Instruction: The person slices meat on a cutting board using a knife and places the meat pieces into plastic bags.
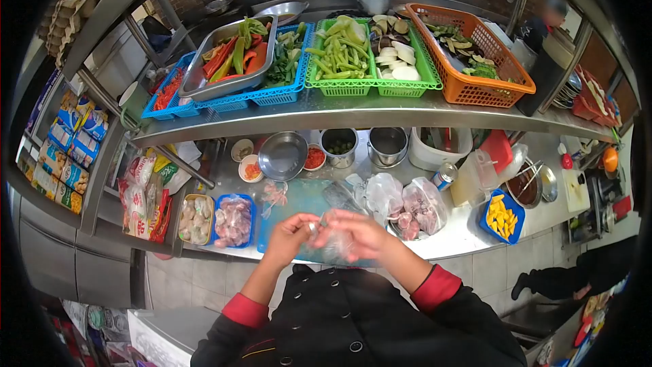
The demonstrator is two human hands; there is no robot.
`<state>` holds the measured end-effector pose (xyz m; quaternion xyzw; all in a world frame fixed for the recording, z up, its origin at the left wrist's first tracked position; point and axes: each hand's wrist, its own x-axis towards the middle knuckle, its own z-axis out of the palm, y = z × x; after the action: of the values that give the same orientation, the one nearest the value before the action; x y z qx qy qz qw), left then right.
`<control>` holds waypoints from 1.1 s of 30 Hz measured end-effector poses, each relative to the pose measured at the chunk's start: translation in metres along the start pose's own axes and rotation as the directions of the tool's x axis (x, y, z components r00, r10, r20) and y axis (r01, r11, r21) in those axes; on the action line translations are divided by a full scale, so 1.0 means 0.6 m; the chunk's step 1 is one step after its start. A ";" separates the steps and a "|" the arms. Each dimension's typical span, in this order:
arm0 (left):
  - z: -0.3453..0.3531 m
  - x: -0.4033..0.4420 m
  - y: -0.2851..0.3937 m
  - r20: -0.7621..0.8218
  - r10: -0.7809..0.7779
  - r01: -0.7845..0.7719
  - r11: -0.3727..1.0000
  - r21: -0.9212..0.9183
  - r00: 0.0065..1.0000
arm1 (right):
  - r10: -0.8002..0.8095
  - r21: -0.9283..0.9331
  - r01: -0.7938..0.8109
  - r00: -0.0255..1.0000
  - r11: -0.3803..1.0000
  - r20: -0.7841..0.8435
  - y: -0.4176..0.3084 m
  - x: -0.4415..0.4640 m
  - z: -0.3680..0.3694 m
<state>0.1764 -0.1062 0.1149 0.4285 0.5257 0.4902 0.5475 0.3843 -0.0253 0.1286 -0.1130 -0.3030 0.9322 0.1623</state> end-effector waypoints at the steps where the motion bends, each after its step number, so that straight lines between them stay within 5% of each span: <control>1: 0.001 -0.005 -0.003 0.005 -0.002 0.002 1.000 -0.002 1.000 | -0.002 0.001 0.002 1.000 1.000 -0.005 0.003 -0.002 -0.009; 4: -0.003 -0.010 -0.018 0.097 -0.030 0.037 0.996 -0.076 0.995 | -0.015 0.025 0.015 0.999 1.000 -0.035 -0.004 -0.012 0.006; 6: -0.001 -0.011 -0.028 0.024 -0.029 0.032 0.989 -0.145 0.999 | -0.139 0.241 0.083 0.965 0.967 0.223 0.005 -0.020 0.040; 7: 0.001 -0.012 -0.030 -0.046 -0.033 0.023 0.978 -0.208 0.998 | -0.136 0.242 0.081 0.966 0.967 0.221 0.008 -0.020 0.043; 9: 0.001 -0.009 -0.047 -0.147 -0.010 -0.023 0.976 -0.218 0.989 | -0.124 -0.128 0.152 0.971 0.980 0.202 0.011 -0.017 0.047; 10: 0.000 -0.006 -0.056 -0.245 0.015 -0.072 0.972 -0.223 0.969 | -0.126 -0.129 0.154 0.971 0.980 0.201 0.021 -0.009 0.043; 12: 0.004 -0.002 -0.070 -0.268 0.004 -0.067 0.972 -0.227 0.963 | -0.293 -0.718 0.068 0.936 0.693 -0.195 0.051 0.014 0.031; 13: 0.007 -0.001 -0.075 -0.293 -0.007 -0.064 0.971 -0.231 0.956 | -0.296 -0.719 0.067 0.934 0.692 -0.198 0.060 0.019 0.030; 15: 0.014 -0.001 -0.078 -0.266 -0.064 -0.028 0.944 -0.328 0.962 | -0.606 -0.885 0.110 0.766 0.452 -0.215 0.070 0.027 0.031; 21: 0.039 -0.012 -0.068 -0.253 -0.199 0.055 0.874 -0.482 0.947 | -0.797 -0.951 0.125 0.582 0.284 -0.161 0.093 0.042 0.032; 25: 0.034 -0.007 -0.066 -0.223 -0.182 0.065 0.892 -0.448 0.958 | -0.774 -0.952 0.096 0.608 0.290 -0.174 0.095 0.050 0.003; 27: 0.027 0.001 -0.085 -0.234 -0.110 0.009 0.918 -0.396 0.966 | -0.623 -0.823 0.097 0.704 0.559 -0.340 0.093 0.059 -0.021; 29: 0.018 0.003 -0.100 -0.237 -0.038 -0.046 0.939 -0.341 0.971 | -0.551 -0.740 0.157 0.769 0.654 -0.324 0.089 0.061 -0.038; 31: 0.016 -0.002 -0.082 -0.138 -0.139 0.055 0.872 -0.487 0.981 | -0.486 -0.642 0.210 0.825 0.737 -0.289 0.085 0.059 -0.042; 33: 0.012 -0.003 -0.068 -0.113 -0.162 0.099 0.896 -0.434 0.980 | -0.417 -0.582 0.175 0.854 0.794 -0.312 0.086 0.055 -0.035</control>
<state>0.1872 -0.1139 0.0753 0.2252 0.4721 0.5852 0.6196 0.3481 -0.0415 0.0773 -0.3035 -0.5213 0.7243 0.3340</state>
